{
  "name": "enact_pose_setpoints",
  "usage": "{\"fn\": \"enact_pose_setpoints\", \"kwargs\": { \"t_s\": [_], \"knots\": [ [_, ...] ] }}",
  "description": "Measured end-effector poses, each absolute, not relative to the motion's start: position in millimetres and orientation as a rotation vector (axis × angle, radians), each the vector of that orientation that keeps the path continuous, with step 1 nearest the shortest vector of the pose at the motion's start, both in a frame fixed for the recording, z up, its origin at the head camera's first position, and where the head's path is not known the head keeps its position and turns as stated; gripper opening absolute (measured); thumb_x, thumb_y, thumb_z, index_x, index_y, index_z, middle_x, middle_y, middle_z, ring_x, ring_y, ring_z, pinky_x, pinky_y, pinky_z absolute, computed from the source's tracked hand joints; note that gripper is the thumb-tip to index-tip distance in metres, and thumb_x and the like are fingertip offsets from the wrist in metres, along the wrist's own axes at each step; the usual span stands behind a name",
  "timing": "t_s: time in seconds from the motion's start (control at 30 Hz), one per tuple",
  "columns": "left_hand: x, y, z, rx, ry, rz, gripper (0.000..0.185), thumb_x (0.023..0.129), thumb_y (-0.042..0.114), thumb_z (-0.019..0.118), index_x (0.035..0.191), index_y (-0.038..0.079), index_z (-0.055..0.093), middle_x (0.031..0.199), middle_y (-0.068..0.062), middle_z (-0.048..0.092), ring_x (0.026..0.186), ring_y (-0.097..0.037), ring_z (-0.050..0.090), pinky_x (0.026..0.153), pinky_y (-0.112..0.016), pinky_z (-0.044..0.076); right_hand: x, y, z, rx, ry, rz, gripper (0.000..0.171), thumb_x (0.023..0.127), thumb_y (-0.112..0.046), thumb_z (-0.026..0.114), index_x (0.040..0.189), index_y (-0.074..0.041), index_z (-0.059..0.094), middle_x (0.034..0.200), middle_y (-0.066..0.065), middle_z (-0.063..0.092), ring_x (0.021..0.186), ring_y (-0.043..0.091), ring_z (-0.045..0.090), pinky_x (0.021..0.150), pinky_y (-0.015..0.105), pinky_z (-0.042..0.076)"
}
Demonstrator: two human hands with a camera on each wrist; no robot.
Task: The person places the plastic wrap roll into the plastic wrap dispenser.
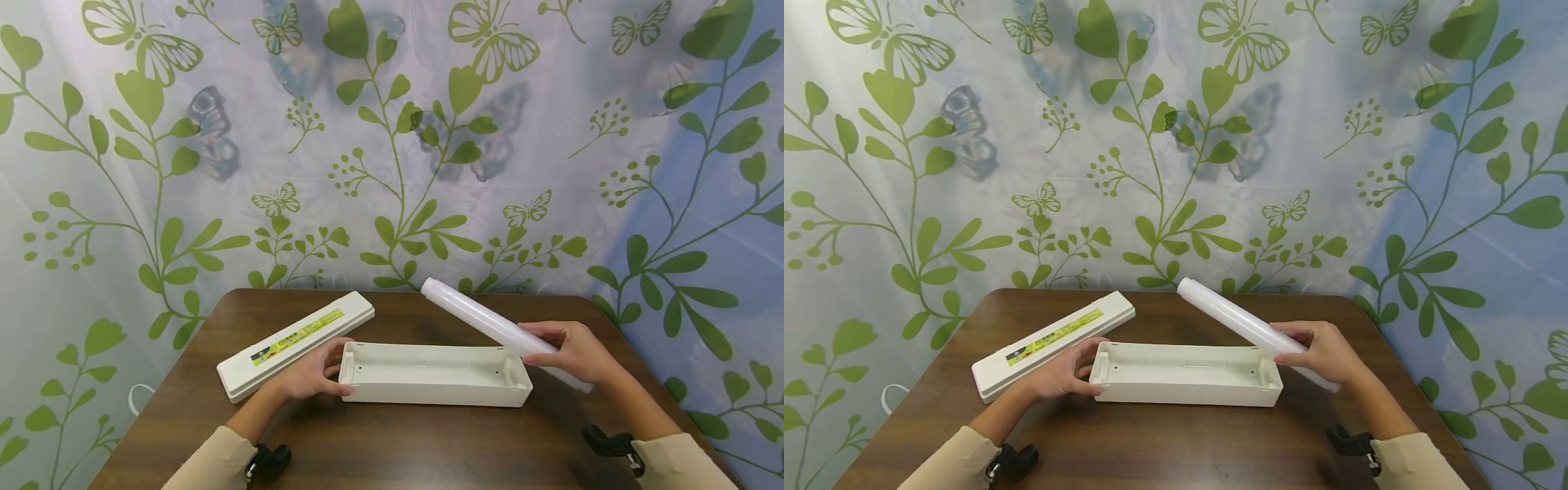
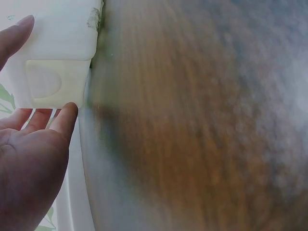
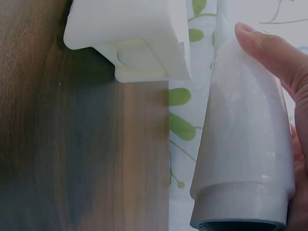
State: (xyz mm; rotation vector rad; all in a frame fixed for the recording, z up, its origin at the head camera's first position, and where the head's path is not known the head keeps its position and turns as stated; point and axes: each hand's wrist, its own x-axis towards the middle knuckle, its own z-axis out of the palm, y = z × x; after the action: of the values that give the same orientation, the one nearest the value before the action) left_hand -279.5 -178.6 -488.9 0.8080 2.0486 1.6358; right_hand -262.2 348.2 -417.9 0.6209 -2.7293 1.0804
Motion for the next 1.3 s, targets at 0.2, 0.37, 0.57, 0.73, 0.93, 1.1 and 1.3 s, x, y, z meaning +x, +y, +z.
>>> {"fn": "enact_pose_setpoints", "kwargs": {
  "t_s": [0.2, 0.37, 0.57, 0.73, 0.93, 1.1, 1.3],
  "knots": [
    [-279.9, -178.9, -488.3, 0.811, 2.054, 1.623, 0.093, 0.080, 0.003, 0.085, 0.153, -0.001, 0.027, 0.155, -0.025, 0.037, 0.147, -0.043, 0.035, 0.111, -0.027, 0.047, -264.4, 342.0, -419.1, 0.720, -2.702, 1.147, 0.058, 0.076, -0.023, 0.092, 0.128, -0.008, 0.072, 0.112, 0.014, 0.077, 0.084, 0.005, 0.070, 0.066, 0.025, 0.057],
    [-280.8, -178.9, -488.4, 0.818, 2.055, 1.614, 0.092, 0.081, 0.003, 0.085, 0.153, -0.002, 0.027, 0.155, -0.025, 0.037, 0.147, -0.044, 0.035, 0.111, -0.027, 0.048, -267.1, 337.3, -417.8, 0.746, -2.715, 1.146, 0.058, 0.076, -0.026, 0.092, 0.128, -0.012, 0.072, 0.114, 0.011, 0.077, 0.085, 0.006, 0.070, 0.068, 0.025, 0.057],
    [-281.3, -178.4, -487.8, 0.833, 2.059, 1.608, 0.093, 0.081, 0.003, 0.085, 0.153, -0.003, 0.027, 0.155, -0.026, 0.036, 0.146, -0.044, 0.036, 0.110, -0.029, 0.048, -270.8, 331.8, -414.0, 0.794, -2.719, 1.130, 0.057, 0.076, -0.026, 0.092, 0.128, -0.012, 0.073, 0.114, 0.010, 0.077, 0.086, 0.006, 0.071, 0.069, 0.025, 0.058],
    [-281.4, -178.3, -487.6, 0.836, 2.057, 1.611, 0.094, 0.081, 0.003, 0.085, 0.153, -0.004, 0.026, 0.156, -0.026, 0.036, 0.147, -0.044, 0.035, 0.112, -0.030, 0.047, -274.0, 328.7, -412.5, 0.834, -2.724, 1.130, 0.057, 0.077, -0.025, 0.091, 0.129, -0.012, 0.072, 0.115, 0.011, 0.077, 0.087, 0.007, 0.071, 0.069, 0.024, 0.058],
    [-280.5, -178.2, -488.1, 0.834, 2.041, 1.628, 0.094, 0.080, 0.002, 0.085, 0.153, -0.004, 0.026, 0.155, -0.028, 0.035, 0.147, -0.045, 0.034, 0.110, -0.025, 0.047, -276.4, 324.7, -411.2, 0.879, -2.725, 1.129, 0.055, 0.078, -0.021, 0.090, 0.129, -0.013, 0.072, 0.116, 0.011, 0.077, 0.085, 0.008, 0.071, 0.067, 0.026, 0.057],
    [-279.6, -178.5, -488.1, 0.833, 2.040, 1.623, 0.094, 0.081, 0.002, 0.085, 0.153, -0.004, 0.025, 0.154, -0.029, 0.035, 0.146, -0.046, 0.034, 0.110, -0.025, 0.047, -278.2, 320.7, -411.0, 0.890, -2.742, 1.131, 0.056, 0.077, -0.024, 0.091, 0.129, -0.015, 0.073, 0.116, 0.008, 0.077, 0.084, 0.009, 0.071, 0.068, 0.026, 0.057],
    [-280.2, -179.2, -488.8, 0.840, 2.044, 1.616, 0.093, 0.081, 0.002, 0.084, 0.153, -0.004, 0.025, 0.154, -0.030, 0.035, 0.145, -0.047, 0.035, 0.110, -0.029, 0.048, -280.1, 313.2, -411.0, 0.945, -2.754, 1.163, 0.054, 0.079, -0.023, 0.090, 0.129, -0.015, 0.072, 0.117, 0.008, 0.076, 0.085, 0.008, 0.071, 0.068, 0.026, 0.058]
  ]
}}
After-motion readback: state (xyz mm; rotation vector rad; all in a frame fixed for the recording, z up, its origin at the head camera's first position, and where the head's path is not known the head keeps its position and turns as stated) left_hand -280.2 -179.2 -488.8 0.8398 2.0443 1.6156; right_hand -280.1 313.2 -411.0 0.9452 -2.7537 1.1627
